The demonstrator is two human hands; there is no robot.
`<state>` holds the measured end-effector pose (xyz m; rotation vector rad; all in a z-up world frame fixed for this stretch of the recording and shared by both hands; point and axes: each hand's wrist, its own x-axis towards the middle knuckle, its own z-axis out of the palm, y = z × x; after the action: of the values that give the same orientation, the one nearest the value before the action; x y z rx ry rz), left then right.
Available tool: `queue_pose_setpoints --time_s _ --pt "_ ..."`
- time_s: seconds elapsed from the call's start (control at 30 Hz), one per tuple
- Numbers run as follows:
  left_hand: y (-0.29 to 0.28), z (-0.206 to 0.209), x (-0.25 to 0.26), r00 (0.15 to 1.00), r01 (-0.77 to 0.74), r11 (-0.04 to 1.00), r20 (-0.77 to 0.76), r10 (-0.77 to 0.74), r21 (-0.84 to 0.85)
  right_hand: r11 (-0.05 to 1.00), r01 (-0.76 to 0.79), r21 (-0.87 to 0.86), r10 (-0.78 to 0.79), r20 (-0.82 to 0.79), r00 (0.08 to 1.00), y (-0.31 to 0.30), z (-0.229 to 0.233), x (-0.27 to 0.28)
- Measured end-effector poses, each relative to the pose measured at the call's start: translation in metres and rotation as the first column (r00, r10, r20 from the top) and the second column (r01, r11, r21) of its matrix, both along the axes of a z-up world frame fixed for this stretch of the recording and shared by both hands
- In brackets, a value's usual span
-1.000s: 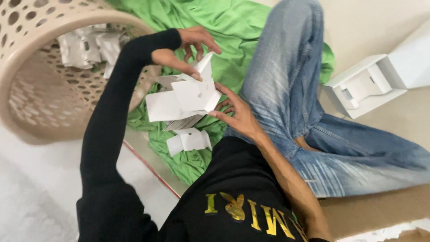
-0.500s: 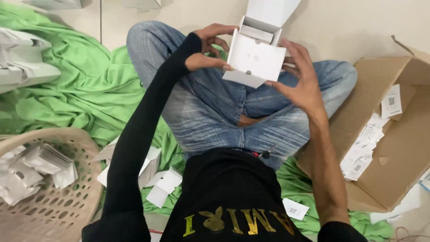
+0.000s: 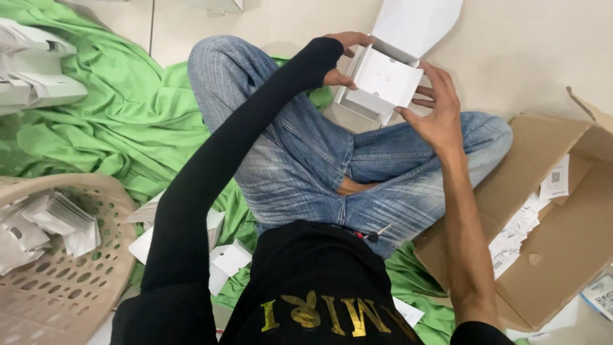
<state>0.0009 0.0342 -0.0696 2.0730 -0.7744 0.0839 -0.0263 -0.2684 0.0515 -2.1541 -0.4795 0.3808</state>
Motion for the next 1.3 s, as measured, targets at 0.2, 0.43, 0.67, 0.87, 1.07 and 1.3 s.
queue_pose_setpoints --time_s 0.2,0.43,0.67,0.87,1.07,1.3 --pt "-0.031 -0.014 0.001 0.993 -0.1 0.993 -0.069 0.095 -0.065 0.998 0.061 0.002 -0.061 0.034 0.998 0.006 -0.003 -0.002" --pt "-0.039 -0.015 0.001 0.985 -0.12 0.993 -0.129 0.117 -0.01 0.995 0.059 -0.076 -0.058 0.014 0.998 0.004 0.004 0.004" --pt "-0.036 -0.005 -0.002 0.993 -0.086 0.991 -0.095 0.077 -0.102 0.997 0.072 -0.023 -0.074 -0.106 0.992 -0.001 0.005 0.005" --pt "-0.047 -0.015 0.003 0.984 -0.101 0.994 -0.153 0.094 -0.041 0.997 0.064 -0.05 -0.068 -0.081 0.994 -0.005 0.005 0.007" --pt "-0.049 -0.018 0.004 0.976 -0.053 0.99 -0.216 0.024 -0.13 0.995 0.077 -0.057 -0.082 -0.089 0.993 -0.013 0.005 0.006" --pt "-0.057 0.001 -0.001 0.971 -0.092 0.996 -0.22 0.088 -0.007 0.996 0.053 -0.067 -0.056 -0.052 0.997 -0.018 0.001 0.011"
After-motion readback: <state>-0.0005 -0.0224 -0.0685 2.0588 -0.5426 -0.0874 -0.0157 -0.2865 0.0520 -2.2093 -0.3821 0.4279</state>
